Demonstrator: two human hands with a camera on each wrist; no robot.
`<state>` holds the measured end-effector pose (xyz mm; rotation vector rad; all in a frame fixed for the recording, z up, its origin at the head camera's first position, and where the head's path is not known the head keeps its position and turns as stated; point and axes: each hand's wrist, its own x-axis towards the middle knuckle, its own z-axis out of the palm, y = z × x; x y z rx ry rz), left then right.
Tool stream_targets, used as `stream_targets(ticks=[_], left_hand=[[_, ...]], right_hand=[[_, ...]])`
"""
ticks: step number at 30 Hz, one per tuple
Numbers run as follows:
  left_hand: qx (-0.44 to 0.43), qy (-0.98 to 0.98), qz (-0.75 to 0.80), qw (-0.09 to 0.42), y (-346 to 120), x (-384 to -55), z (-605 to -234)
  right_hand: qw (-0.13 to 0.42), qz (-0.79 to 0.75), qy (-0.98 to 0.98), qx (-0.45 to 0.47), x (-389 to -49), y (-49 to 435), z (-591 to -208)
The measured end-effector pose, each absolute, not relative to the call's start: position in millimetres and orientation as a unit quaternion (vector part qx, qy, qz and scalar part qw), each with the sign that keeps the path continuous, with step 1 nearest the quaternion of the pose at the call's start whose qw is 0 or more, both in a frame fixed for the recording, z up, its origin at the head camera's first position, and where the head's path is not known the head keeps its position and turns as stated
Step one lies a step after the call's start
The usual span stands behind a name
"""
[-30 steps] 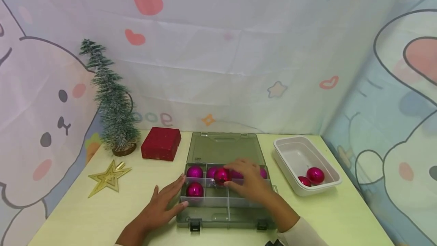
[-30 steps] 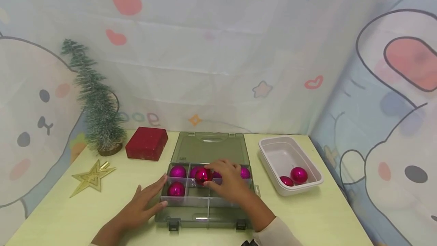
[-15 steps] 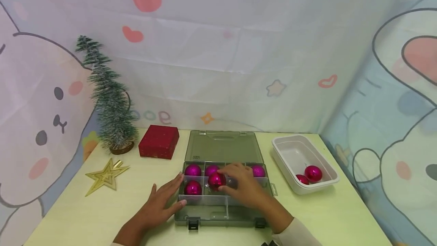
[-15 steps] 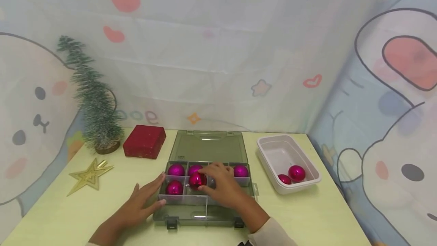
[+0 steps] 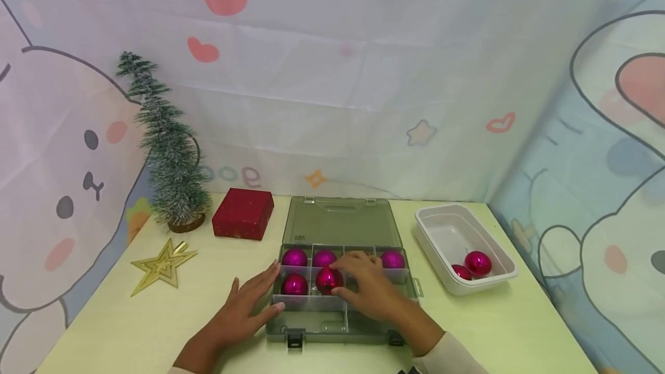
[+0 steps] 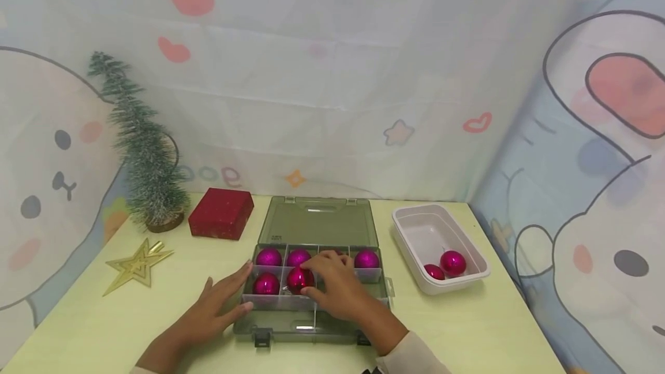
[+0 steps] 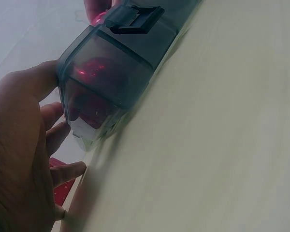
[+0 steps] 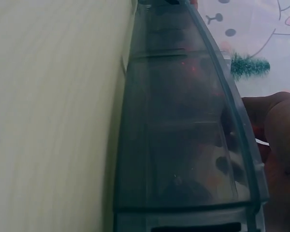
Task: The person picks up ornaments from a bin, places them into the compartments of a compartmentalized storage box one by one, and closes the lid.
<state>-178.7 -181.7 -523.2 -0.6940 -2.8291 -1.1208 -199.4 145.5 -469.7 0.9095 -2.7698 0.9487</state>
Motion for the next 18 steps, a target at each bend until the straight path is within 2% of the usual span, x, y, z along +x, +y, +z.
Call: stream_targets(ticks=[18], left_hand=[[-0.222,-0.907,-0.358,0.014,-180.9,-177.9,-522.2]], right_hand=[[0.025,0.297,-0.903,0.309,-200.2,145.0,-472.7]])
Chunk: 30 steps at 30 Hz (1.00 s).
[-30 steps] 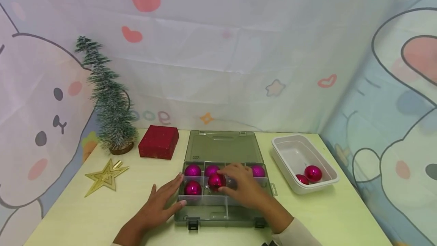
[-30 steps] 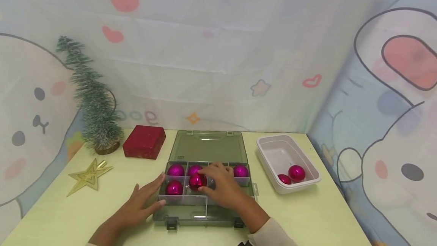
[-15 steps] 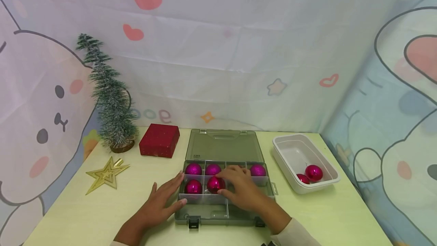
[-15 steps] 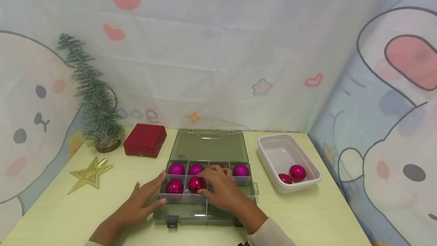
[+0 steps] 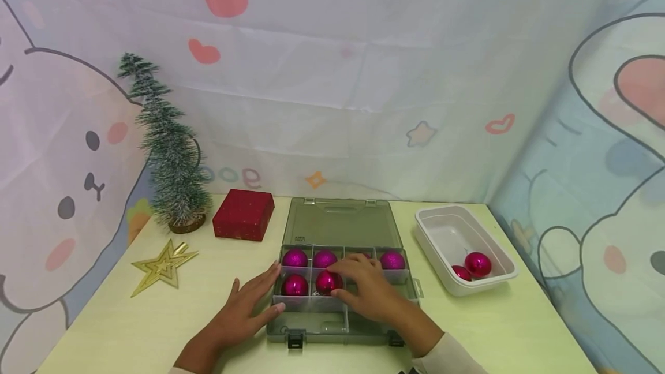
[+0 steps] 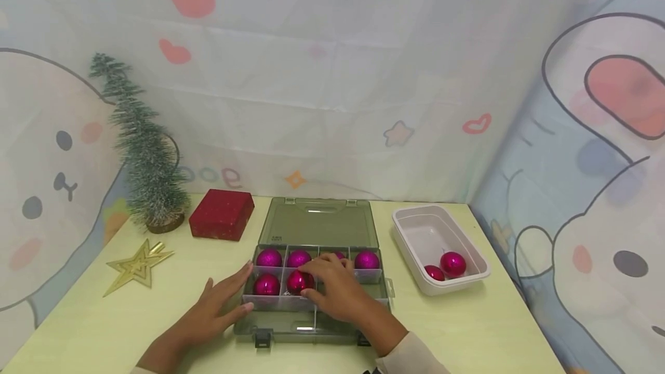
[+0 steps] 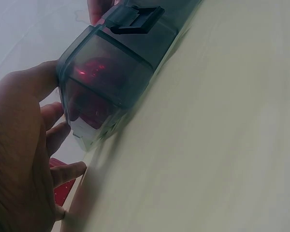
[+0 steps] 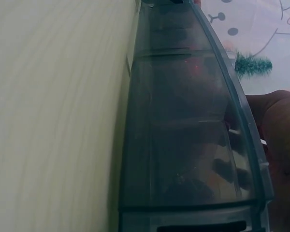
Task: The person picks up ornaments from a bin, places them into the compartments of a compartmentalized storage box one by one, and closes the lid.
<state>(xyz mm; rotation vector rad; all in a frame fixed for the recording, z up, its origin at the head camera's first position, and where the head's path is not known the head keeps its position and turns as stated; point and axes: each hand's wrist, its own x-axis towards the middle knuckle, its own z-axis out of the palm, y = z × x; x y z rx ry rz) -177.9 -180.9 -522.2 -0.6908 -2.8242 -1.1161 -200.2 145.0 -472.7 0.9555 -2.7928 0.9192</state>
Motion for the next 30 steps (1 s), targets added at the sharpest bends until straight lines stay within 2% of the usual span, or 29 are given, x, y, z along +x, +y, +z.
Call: stream_targets(ticks=[20,30], left_hand=[[-0.228,-0.905,-0.359,0.017,-175,-179,-522],[-0.226,-0.905,-0.359,0.023,-177,-175,-517]], right_hand=[[0.009,0.306,-0.902,0.304,-199,152,-470],[0.075,0.303,-0.894,0.322,-204,171,-457]])
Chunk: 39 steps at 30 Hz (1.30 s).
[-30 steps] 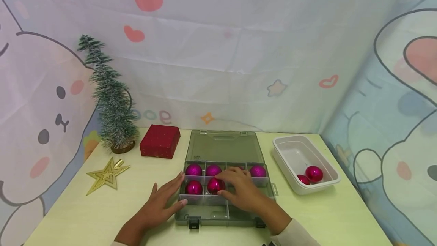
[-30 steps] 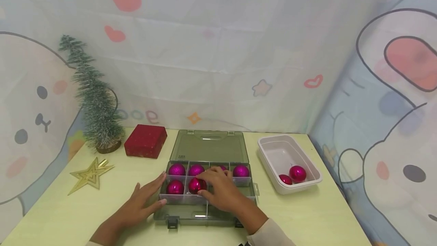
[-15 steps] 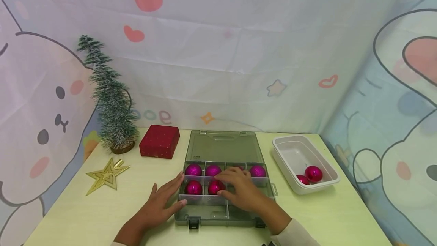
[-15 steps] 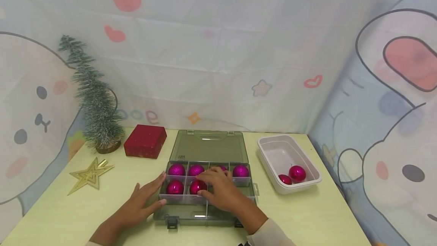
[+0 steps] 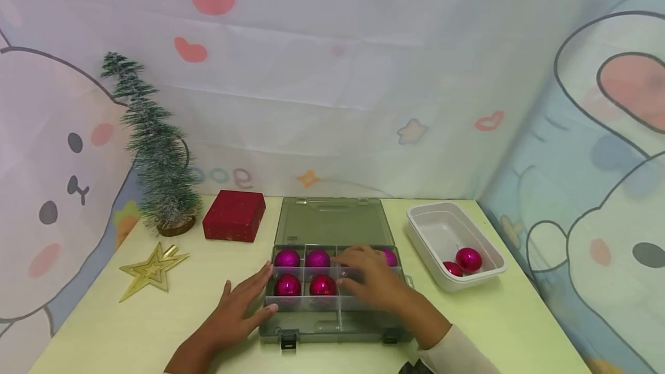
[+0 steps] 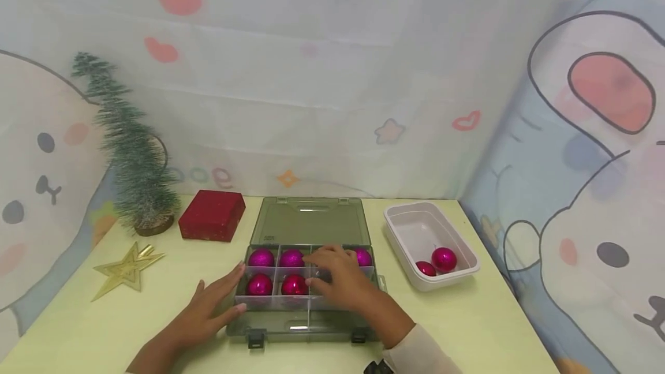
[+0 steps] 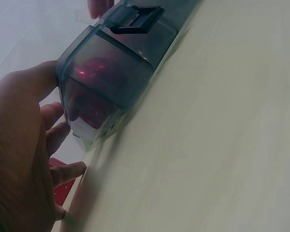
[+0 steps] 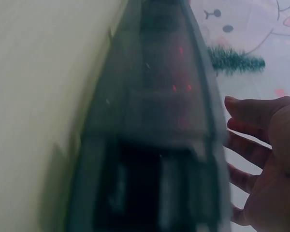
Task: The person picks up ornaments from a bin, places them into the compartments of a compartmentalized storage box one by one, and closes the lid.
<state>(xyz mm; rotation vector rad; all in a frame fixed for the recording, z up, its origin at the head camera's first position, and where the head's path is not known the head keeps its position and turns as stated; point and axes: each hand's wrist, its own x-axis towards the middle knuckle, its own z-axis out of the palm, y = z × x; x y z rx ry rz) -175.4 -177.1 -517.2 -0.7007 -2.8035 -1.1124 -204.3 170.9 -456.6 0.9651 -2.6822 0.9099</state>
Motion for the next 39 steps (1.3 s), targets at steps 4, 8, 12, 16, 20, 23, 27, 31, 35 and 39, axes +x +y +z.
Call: stream_targets(ticks=[4,8,12,16,20,23,27,31,35,39], left_hand=[[-0.224,-0.902,-0.368,0.018,-180,-175,-519],[-0.225,-0.903,-0.366,0.015,-180,-177,-520],[-0.221,-0.907,-0.359,0.015,-181,-176,-517],[-0.222,-0.906,-0.360,0.019,-181,-175,-516],[-0.223,-0.905,-0.362,0.019,-180,-175,-516],[-0.222,-0.906,-0.361,0.016,-180,-175,-517],[-0.222,-0.906,-0.359,0.015,-180,-177,-520],[-0.223,-0.905,-0.361,0.019,-180,-178,-522],[-0.224,-0.904,-0.364,0.020,-180,-178,-522],[-0.223,-0.904,-0.364,0.017,-180,-178,-522]], right_hand=[[0.103,0.319,-0.883,0.328,-207,189,-449],[0.129,0.317,-0.886,0.312,-211,212,-445],[0.122,0.317,-0.899,0.276,-212,237,-438],[0.130,0.320,-0.904,0.250,-214,263,-435],[0.154,0.303,-0.911,0.235,-215,286,-437],[0.172,0.290,-0.913,0.230,-214,302,-437],[0.187,0.283,-0.914,0.222,-213,323,-435],[0.184,0.286,-0.921,0.190,-214,346,-433],[0.169,0.298,-0.926,0.157,-217,371,-438],[0.147,0.280,-0.938,0.143,-223,391,-443]])
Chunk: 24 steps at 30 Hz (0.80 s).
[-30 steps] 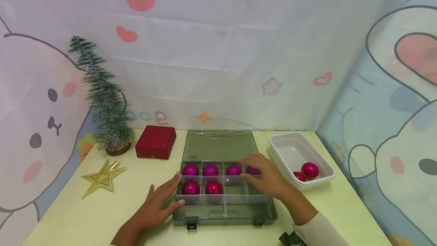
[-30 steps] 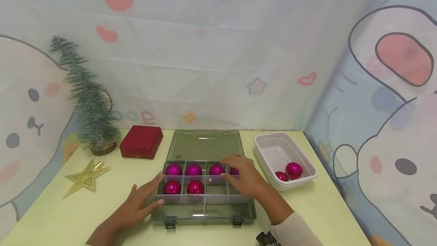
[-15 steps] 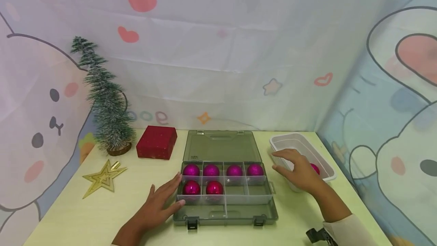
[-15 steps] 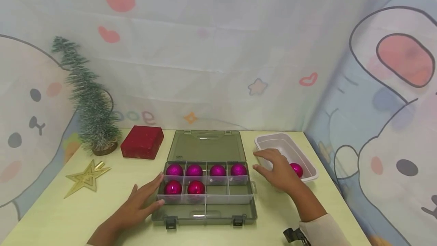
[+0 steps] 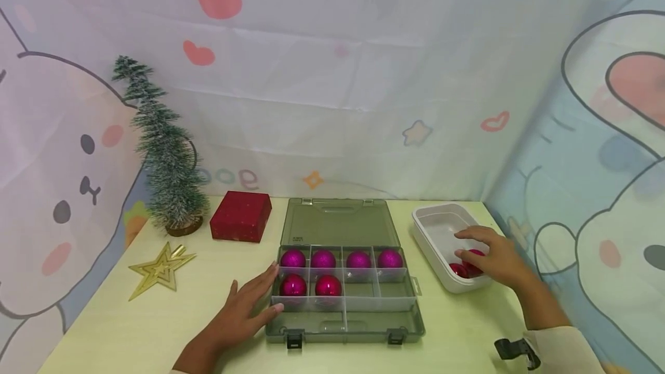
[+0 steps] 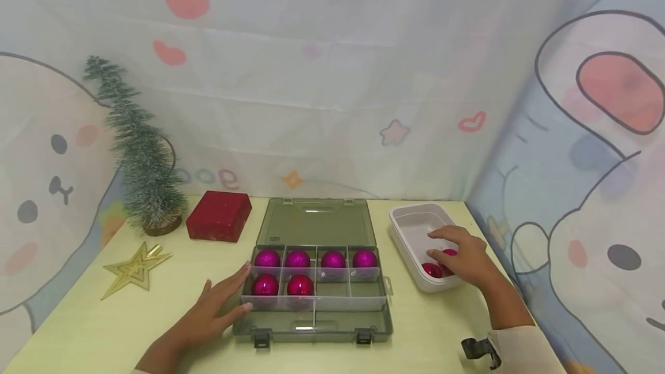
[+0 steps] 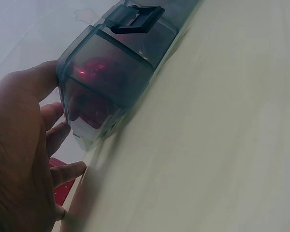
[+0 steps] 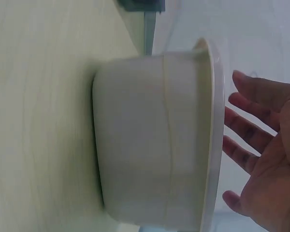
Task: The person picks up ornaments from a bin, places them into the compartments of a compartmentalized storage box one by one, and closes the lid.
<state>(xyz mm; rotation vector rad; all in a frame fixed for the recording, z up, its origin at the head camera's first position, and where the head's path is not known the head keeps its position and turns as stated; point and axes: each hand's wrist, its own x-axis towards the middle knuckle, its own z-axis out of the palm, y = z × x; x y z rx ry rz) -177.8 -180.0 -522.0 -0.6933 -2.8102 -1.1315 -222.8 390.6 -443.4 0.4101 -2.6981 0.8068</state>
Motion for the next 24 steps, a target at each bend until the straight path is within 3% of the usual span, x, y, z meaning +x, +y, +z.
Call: stream_targets(ticks=[13,24], left_hand=[[-0.220,-0.905,-0.363,0.013,-180,-177,-521],[-0.220,-0.904,-0.367,0.011,-179,-175,-517]], right_hand=[[0.015,0.241,-0.963,0.121,-239,416,-451],[-0.029,0.240,-0.961,0.137,-242,414,-449]])
